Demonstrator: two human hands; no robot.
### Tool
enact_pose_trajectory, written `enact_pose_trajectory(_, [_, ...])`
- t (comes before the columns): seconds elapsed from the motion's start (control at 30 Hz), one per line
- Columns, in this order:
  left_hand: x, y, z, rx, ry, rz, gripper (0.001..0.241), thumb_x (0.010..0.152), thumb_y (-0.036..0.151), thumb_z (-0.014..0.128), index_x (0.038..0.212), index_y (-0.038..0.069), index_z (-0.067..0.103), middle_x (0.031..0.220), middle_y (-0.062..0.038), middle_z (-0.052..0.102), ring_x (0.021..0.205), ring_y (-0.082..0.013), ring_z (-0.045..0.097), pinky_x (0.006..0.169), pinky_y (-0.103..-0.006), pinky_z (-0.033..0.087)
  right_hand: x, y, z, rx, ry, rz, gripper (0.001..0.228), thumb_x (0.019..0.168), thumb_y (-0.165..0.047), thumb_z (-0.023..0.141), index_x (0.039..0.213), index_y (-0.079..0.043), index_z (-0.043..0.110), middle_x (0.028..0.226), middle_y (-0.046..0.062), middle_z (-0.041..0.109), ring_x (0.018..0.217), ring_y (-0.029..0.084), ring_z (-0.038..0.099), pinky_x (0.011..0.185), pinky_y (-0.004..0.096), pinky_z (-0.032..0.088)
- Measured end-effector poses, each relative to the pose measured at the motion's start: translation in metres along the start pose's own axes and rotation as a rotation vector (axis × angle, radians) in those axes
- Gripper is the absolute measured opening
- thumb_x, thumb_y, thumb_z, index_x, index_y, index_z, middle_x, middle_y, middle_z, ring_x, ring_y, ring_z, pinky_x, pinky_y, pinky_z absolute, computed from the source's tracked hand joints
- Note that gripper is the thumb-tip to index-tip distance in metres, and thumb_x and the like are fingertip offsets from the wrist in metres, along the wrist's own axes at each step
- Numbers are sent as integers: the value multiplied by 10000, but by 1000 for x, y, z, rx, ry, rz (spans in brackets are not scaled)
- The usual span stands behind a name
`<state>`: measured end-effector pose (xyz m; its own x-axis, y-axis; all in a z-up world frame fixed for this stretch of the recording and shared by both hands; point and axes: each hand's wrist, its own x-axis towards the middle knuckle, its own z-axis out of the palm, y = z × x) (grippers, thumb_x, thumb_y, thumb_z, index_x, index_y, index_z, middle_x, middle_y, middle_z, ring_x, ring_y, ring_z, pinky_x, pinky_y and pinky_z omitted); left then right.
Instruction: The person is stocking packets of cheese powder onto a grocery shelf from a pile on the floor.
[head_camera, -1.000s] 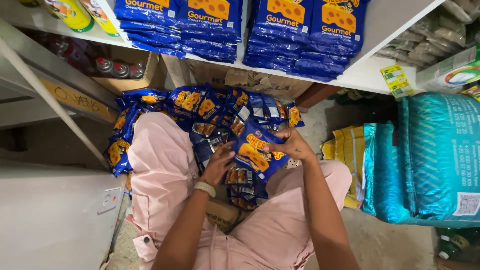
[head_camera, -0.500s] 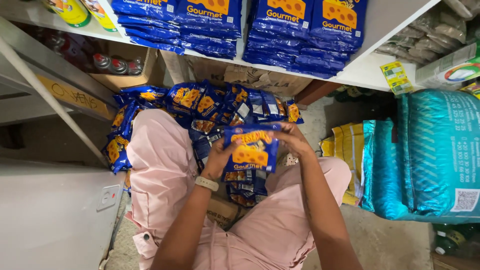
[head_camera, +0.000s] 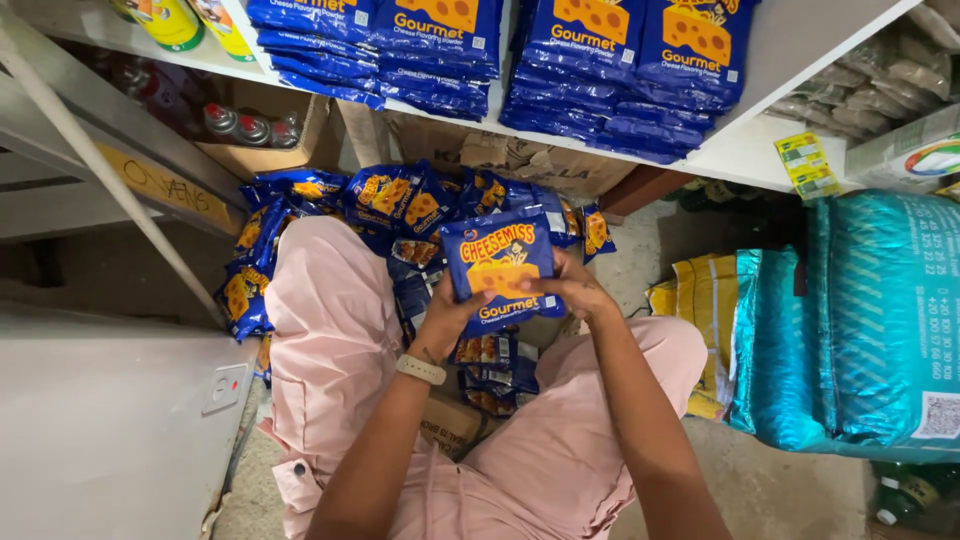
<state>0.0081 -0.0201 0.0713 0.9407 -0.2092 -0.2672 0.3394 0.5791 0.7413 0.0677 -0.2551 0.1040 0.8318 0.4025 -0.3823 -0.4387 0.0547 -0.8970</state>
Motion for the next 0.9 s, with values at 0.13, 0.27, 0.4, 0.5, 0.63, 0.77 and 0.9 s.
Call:
enact_pose_trajectory(0.13, [-3,3,-1,161,43,60,614,853,55,795,1396,52,507,1274,-68,678,1123,-164,672,956,-328,574,-4,-6,4,13,-60,-14,556,758,41,834,1273,-29,635,1171,70,746,1078,166,713,970,340,581])
enact_pose_trajectory(0.27, [-6,17,4,159,-28,70,566,897,64,780,1398,33,518,1276,-72,680,1124,-160,667,964,-322,572,-6,-9,5,35,-19,-20,600,749,57,843,1299,-18,614,1170,80,738,1075,185,710,963,368,587])
enact_pose_trajectory(0.4, [-5,18,2,200,-25,47,533,912,82,756,1387,38,517,1268,-63,680,1110,-152,668,933,-323,584,-4,-10,6,44,3,-10,623,735,56,832,1309,-42,610,1188,68,735,1086,170,712,962,352,593])
enact_pose_trajectory(0.5, [-4,12,-1,219,-15,84,539,905,74,754,1388,52,515,1273,-60,674,1119,-142,659,947,-314,572,-2,-5,2,51,-42,-49,592,766,60,830,1310,-20,613,1207,80,730,1101,172,706,977,334,582])
enact_pose_trajectory(0.63, [-3,10,-3,29,-23,31,471,942,129,730,1357,21,536,1267,-71,679,1107,-154,670,948,-329,570,3,1,-1,82,51,-72,440,899,-125,740,1316,-54,618,1176,19,723,1027,112,693,919,272,569])
enact_pose_trajectory(0.77, [-1,20,4,-20,26,-45,463,1026,326,647,1329,-14,565,1271,-103,705,1088,-175,693,914,-323,552,11,14,-5,84,158,-85,310,1046,-300,638,1218,-47,693,1064,7,733,906,94,669,797,253,557])
enact_pose_trajectory(0.9, [4,15,0,-61,57,-43,524,1034,412,606,1330,-19,578,1260,-119,693,1093,-188,689,924,-347,568,11,12,1,-14,201,-75,333,1057,-345,595,1156,-54,722,1045,-9,744,904,72,667,795,239,548])
